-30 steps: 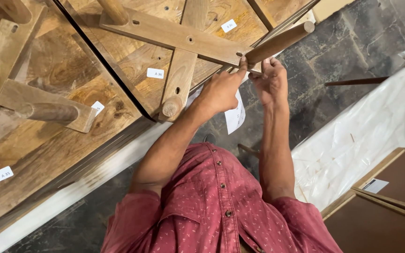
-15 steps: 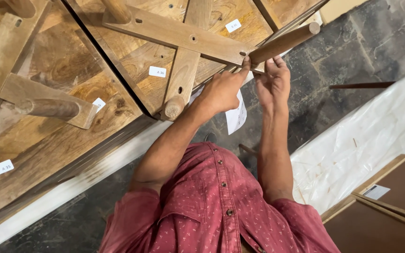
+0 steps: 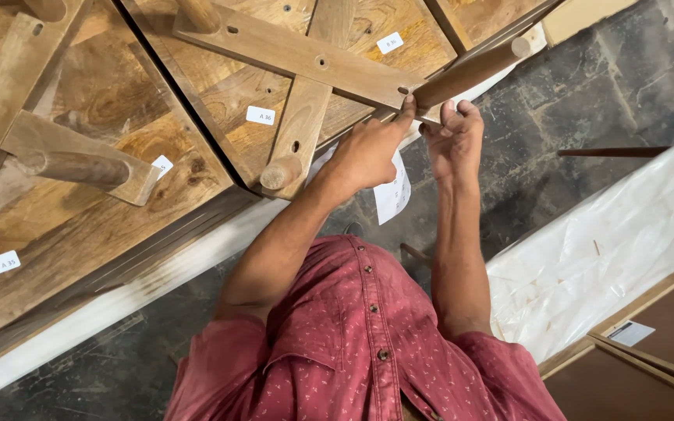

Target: Applying inventory labels to the legs of wooden stools or chairs.

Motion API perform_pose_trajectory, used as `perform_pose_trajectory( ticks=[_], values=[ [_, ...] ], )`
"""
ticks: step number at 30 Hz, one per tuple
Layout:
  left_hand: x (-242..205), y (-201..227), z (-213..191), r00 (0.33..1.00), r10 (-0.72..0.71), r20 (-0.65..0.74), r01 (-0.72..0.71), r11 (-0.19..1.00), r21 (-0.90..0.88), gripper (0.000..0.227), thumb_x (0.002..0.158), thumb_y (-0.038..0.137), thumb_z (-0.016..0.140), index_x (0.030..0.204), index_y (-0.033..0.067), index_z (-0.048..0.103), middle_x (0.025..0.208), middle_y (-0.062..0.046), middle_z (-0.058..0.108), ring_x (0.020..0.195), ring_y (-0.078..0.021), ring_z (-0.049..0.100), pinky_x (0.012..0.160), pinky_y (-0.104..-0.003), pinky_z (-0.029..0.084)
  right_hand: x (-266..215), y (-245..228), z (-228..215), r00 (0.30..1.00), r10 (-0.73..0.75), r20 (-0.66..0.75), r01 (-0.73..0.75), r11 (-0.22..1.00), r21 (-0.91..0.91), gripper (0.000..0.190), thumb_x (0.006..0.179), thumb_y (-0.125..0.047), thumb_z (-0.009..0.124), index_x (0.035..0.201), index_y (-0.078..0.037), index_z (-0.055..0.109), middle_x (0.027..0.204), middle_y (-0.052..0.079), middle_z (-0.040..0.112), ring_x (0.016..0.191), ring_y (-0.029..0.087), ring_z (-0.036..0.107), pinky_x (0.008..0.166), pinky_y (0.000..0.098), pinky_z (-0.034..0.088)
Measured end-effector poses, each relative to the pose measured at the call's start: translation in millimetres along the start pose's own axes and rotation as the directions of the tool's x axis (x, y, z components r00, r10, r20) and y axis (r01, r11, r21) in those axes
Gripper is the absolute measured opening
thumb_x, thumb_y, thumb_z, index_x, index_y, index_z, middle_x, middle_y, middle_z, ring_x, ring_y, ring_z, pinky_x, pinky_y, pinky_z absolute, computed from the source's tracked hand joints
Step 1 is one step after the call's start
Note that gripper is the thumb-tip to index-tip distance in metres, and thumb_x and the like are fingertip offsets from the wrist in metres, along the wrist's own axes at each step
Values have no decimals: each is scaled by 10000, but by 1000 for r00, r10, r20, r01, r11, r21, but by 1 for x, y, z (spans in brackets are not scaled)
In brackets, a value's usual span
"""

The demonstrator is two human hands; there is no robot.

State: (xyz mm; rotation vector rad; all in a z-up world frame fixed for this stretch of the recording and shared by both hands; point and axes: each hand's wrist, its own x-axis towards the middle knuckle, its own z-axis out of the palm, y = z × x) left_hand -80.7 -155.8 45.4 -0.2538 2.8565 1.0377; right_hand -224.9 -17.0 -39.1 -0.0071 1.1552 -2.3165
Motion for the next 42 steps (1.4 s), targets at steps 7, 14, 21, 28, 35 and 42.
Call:
perform_pose_trajectory(
  ticks=[7,14,21,28,35,42],
  values=[
    [-3,8,-3,998,-62,12,62,998,6,1079,706,-31,681,1623,67,123,907,-276,713,878,-439,718,778,-501,592,-29,-25,34,989,40,139,-20,990,-140,350,959,-72,563,1285,-31,444,1099,164,696,917,237,694,905,421,552],
    [-2,0,12,988,39,-151,-42,999,-16,1101,608,-67,669,1591,57,188,1060,-269,701,876,-467,703,784,-516,576,-14,-7,11,995,3,99,11,990,-143,283,1020,-85,553,1284,-28,469,1070,117,653,861,180,620,803,361,535],
    [-26,20,10,984,-115,-133,117,993,6,1049,711,-40,657,1631,183,204,815,-235,709,799,-434,721,740,-512,583,-48,-50,25,855,-403,327,446,250,-859,565,974,-208,826,1366,-40,455,983,57,576,867,133,561,741,304,508],
    [-68,31,54,979,-174,-105,168,984,-60,1025,689,-67,649,1599,290,341,710,-218,681,687,-393,710,707,-490,581,-24,-65,49,740,-223,635,651,477,-590,564,1059,-169,803,1433,-21,408,1136,143,756,993,180,773,777,271,614],
    [-82,40,67,939,-225,-261,193,971,-141,877,703,-43,645,1516,256,508,839,-249,708,809,-427,689,824,-516,540,12,-32,82,603,-330,726,787,393,-475,404,1077,-81,762,1361,-8,485,1169,192,714,969,208,772,774,316,679],
    [-79,70,67,863,-422,-279,268,849,-455,574,861,45,648,1410,215,632,969,-215,751,826,-313,740,859,-385,565,-10,-66,32,711,-252,657,662,556,-503,344,1112,-55,660,1383,-17,453,1229,134,659,984,139,793,699,250,629]
  ],
)
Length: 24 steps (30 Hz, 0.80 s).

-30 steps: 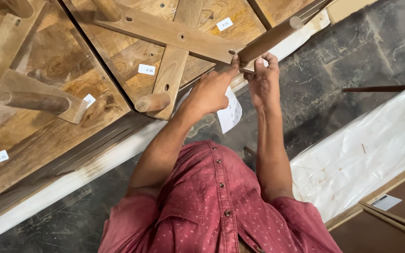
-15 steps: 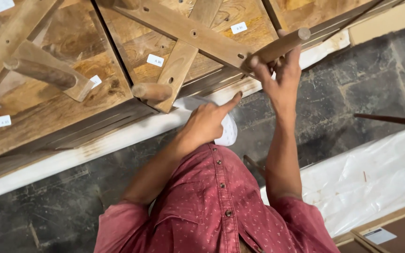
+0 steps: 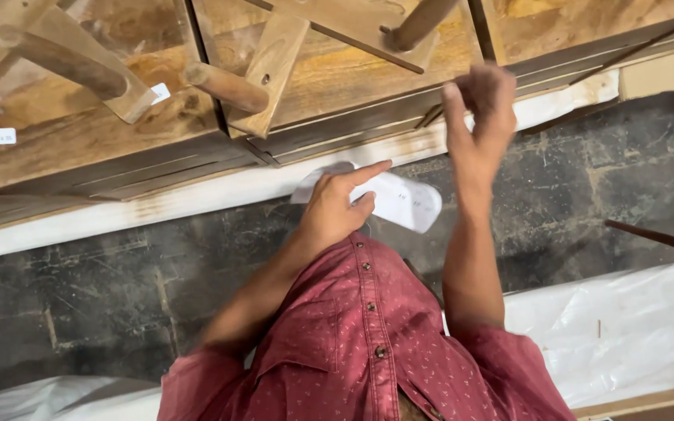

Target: Applying inventory labels to the legs of wooden stools or chairs.

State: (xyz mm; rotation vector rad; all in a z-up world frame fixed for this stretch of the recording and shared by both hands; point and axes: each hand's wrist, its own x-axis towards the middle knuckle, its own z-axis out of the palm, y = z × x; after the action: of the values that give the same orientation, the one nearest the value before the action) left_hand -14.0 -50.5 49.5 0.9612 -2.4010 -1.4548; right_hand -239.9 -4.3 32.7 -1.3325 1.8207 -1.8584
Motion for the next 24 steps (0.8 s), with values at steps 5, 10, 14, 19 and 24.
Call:
perform_pose_trajectory(
  ticks=[5,10,14,19,24],
  values=[
    [4,5,29,967,110,-229,-197,894,-402,490,908,12,713,1385,103,650,1256,-128,753,1128,-151,695,1006,-283,514,-61,-29,-64,967,105,232,-75,988,-137,198,992,-41,769,1181,-22,714,1153,121,705,1038,199,639,885,297,532],
    [19,13,66,955,206,-214,-286,830,-479,455,944,-1,710,1388,73,653,1300,-123,735,1177,-138,663,1050,-279,509,-79,-46,-86,984,31,175,60,871,-488,459,832,-102,858,1249,-55,670,1279,184,619,1210,287,517,991,411,447],
    [31,29,78,937,305,-173,-347,874,-340,461,925,7,723,1377,80,668,1218,-129,766,1093,-136,715,984,-269,561,-120,28,-139,946,230,-229,-252,965,-71,675,952,-129,790,1523,-60,437,1438,240,493,1386,312,468,1149,426,451],
    [49,33,101,931,362,42,-334,893,-301,516,902,24,721,1405,110,641,1166,-148,777,1025,-170,755,915,-282,588,-107,33,-187,732,663,-157,-403,607,685,785,972,-46,747,1622,-75,307,1396,299,560,1166,310,667,971,428,591],
    [86,24,116,892,279,355,-209,952,-224,595,893,74,727,1469,167,605,1119,-144,796,959,-189,780,886,-307,604,-89,35,-227,778,571,-262,-245,660,711,947,907,100,766,1645,-133,221,1441,247,576,1082,244,714,907,401,653]
  ],
)
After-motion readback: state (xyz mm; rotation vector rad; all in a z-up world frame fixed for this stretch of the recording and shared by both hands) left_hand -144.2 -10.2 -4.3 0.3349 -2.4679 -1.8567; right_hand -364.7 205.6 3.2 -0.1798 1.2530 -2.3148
